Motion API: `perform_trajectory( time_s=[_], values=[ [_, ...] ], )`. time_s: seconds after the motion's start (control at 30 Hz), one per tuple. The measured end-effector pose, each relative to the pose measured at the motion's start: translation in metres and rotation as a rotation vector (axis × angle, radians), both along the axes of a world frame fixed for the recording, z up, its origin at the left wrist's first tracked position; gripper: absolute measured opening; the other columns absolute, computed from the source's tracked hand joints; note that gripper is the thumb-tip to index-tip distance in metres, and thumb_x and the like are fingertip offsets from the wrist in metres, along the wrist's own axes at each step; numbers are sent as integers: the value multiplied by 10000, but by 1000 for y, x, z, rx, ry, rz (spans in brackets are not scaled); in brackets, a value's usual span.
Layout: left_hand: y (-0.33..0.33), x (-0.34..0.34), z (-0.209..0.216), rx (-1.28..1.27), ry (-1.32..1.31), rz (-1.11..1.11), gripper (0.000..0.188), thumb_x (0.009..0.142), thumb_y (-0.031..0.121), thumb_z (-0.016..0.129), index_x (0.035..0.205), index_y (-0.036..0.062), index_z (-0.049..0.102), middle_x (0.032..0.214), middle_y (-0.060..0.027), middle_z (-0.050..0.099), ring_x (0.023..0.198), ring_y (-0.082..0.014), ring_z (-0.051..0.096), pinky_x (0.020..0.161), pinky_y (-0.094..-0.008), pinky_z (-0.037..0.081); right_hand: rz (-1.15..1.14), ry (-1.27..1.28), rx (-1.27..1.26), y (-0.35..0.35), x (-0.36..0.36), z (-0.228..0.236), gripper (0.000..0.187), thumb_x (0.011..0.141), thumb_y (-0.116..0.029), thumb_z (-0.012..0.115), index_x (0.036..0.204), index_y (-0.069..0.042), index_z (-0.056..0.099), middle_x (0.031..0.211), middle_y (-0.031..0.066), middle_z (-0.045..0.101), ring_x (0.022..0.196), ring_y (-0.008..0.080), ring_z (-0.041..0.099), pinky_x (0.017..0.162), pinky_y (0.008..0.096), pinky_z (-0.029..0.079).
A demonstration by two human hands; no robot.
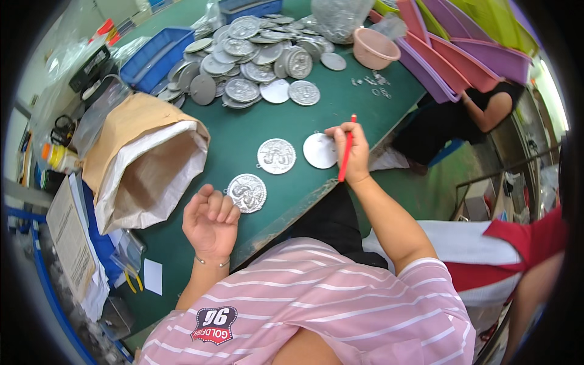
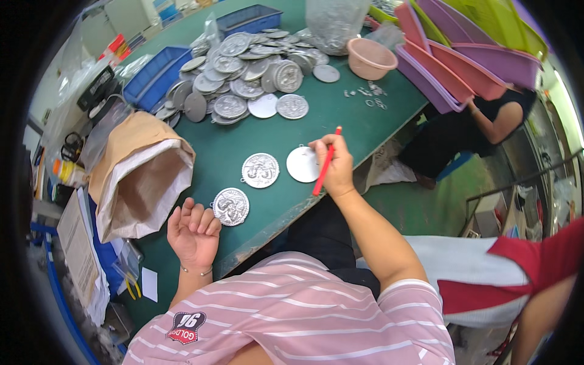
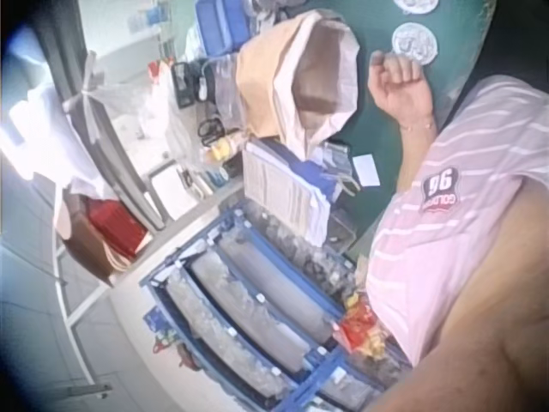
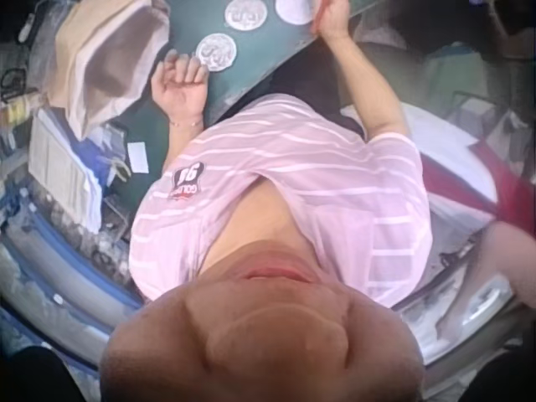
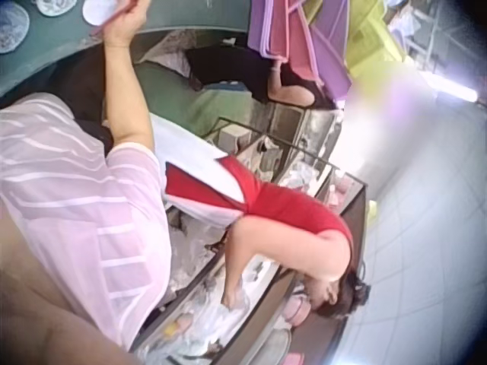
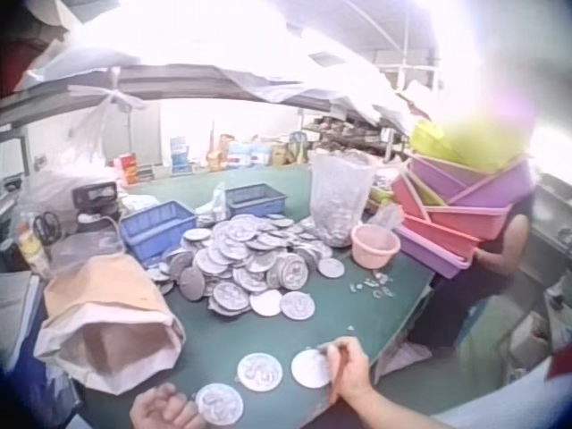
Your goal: The person sits on the floor and repeatedly picks up round metal discs from a pile on a green table. They use a red pencil to mark the edge of each disc, then place it into a paper bag.
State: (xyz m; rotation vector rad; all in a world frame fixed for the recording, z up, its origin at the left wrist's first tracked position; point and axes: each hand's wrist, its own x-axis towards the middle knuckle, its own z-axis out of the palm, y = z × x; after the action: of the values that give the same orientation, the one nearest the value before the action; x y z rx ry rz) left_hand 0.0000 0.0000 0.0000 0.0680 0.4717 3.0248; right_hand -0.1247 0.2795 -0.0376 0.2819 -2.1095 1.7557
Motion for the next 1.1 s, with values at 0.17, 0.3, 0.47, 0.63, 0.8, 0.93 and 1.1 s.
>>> perform_trajectory(
  time_s=[0.17,0.3,0.47,0.63,0.8,0.93,1.1],
  values=[
    [-16,-4,4,-59,-83,31,313,922,264,424,1052,28,583,605,-1,384,579,-112,348,568,-258,315,-127,-42,56,-10,-51,7,201,825,-82,636,934,-12,483,902,101,632,789,147,584,711,271,474],
    [-8,-7,-4,-71,-69,26,311,918,259,428,1064,29,576,605,1,382,580,-112,348,565,-256,313,-130,-3,483,-21,-98,24,380,705,-197,758,910,-24,488,876,155,614,756,309,594,702,387,471],
    [-5,-11,-6,-107,-84,16,303,911,258,437,1055,29,574,600,6,372,575,-111,343,554,-251,308,-57,-37,1195,-48,-121,42,449,730,-360,717,974,-32,528,829,177,630,808,341,611,724,434,464],
    [-4,-14,-5,-129,-94,10,302,912,264,428,1047,33,568,592,9,359,573,-106,336,548,-247,305,-114,93,1360,-33,-131,42,222,803,-254,600,894,-58,549,750,154,646,752,314,634,685,417,457],
    [-1,-14,-1,-260,-101,58,293,905,256,449,1057,22,541,604,8,346,576,-103,334,551,-246,306,-293,-20,816,-9,-108,63,227,897,-194,513,967,15,567,809,152,652,683,268,628,593,387,487],
    [2,-9,0,-349,-115,89,251,839,108,578,1064,14,516,675,14,391,609,-85,370,580,-224,326,190,-267,-14,-30,-45,66,234,920,-176,513,1012,30,575,832,81,639,644,129,587,584,252,472],
    [10,-9,-3,-742,-12,243,470,767,-31,643,1199,6,462,897,-22,475,740,-78,477,665,-203,418,469,-333,-351,-71,19,63,227,923,-169,536,1010,39,565,850,90,637,658,120,589,637,237,479]
  ],
)
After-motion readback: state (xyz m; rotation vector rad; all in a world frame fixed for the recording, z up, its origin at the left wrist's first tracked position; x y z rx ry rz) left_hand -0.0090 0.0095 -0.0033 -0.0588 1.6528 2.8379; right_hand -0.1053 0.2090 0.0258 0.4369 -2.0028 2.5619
